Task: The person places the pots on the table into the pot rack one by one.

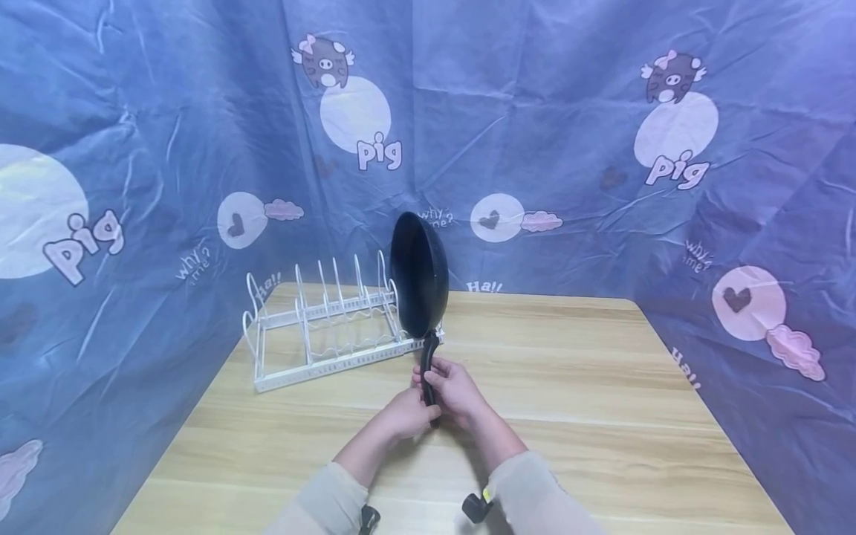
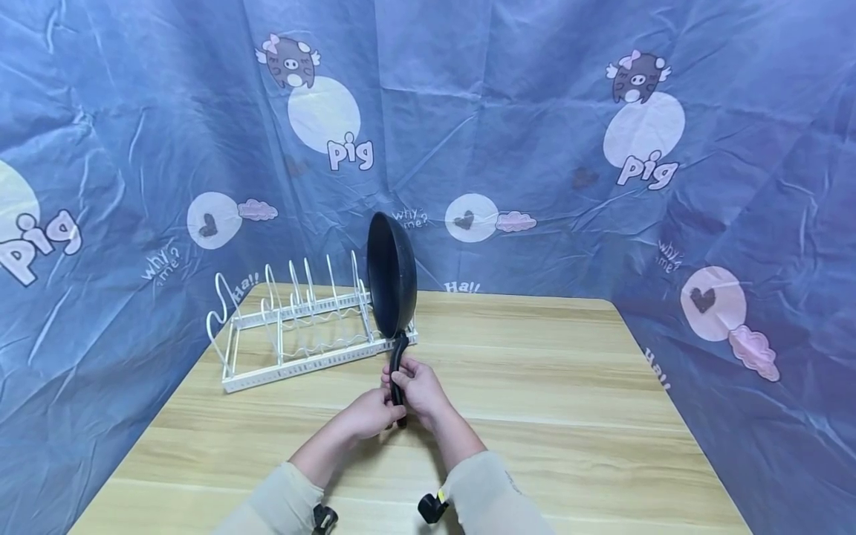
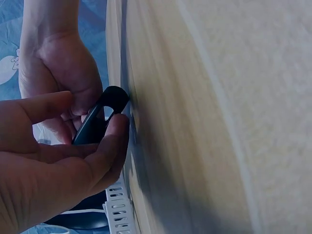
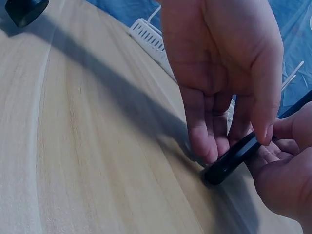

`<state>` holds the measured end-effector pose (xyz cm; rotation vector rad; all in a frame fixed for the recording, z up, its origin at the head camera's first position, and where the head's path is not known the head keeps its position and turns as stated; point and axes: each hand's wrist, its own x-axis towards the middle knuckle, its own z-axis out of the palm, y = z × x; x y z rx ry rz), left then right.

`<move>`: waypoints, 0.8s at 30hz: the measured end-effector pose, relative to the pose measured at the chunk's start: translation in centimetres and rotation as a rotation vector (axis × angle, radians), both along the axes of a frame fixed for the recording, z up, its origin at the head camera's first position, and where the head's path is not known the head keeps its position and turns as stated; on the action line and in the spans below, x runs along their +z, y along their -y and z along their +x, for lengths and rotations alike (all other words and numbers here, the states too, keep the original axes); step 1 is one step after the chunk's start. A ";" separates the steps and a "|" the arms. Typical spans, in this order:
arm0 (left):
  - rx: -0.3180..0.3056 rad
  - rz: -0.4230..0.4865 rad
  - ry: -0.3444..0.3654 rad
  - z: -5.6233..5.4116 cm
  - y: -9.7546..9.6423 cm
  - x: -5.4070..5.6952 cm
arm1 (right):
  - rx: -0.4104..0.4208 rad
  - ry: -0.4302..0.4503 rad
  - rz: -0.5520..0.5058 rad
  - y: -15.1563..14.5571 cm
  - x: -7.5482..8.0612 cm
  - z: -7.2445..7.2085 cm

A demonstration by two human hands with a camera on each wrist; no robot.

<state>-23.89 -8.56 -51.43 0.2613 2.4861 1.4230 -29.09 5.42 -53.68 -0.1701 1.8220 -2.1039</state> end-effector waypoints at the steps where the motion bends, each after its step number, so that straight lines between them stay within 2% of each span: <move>1: 0.003 0.002 0.008 0.0 0.0 0.0 | -0.005 -0.002 0.000 0.0 -0.1 0.0; 5: -0.007 -0.003 0.013 0.3 -0.1 0.2 | -0.021 -0.003 0.005 0.0 -0.3 0.0; 8: -0.035 -0.025 -0.013 0.5 0.0 0.3 | -0.017 -0.017 0.055 -0.1 -0.3 0.2; 11: -0.069 -0.078 -0.071 0.7 0.0 0.3 | -0.035 -0.084 0.195 -0.1 -0.2 0.3; 15: -0.112 -0.143 -0.151 1.1 0.0 0.4 | -0.083 -0.282 0.484 -0.3 0.1 0.6; 17: -0.123 -0.165 -0.168 1.4 0.1 0.5 | -0.084 -0.389 0.611 -0.4 0.4 0.7; 18: -0.134 -0.189 -0.208 1.4 0.2 0.1 | -0.078 -0.446 0.677 -0.4 0.5 0.8; 21: -0.123 -0.246 -0.229 2.0 0.4 0.4 | -0.041 -0.561 0.830 -0.6 1.0 1.2; 24: -0.101 -0.332 -0.219 2.6 0.5 0.7 | -0.001 -0.636 0.966 -0.9 1.9 1.8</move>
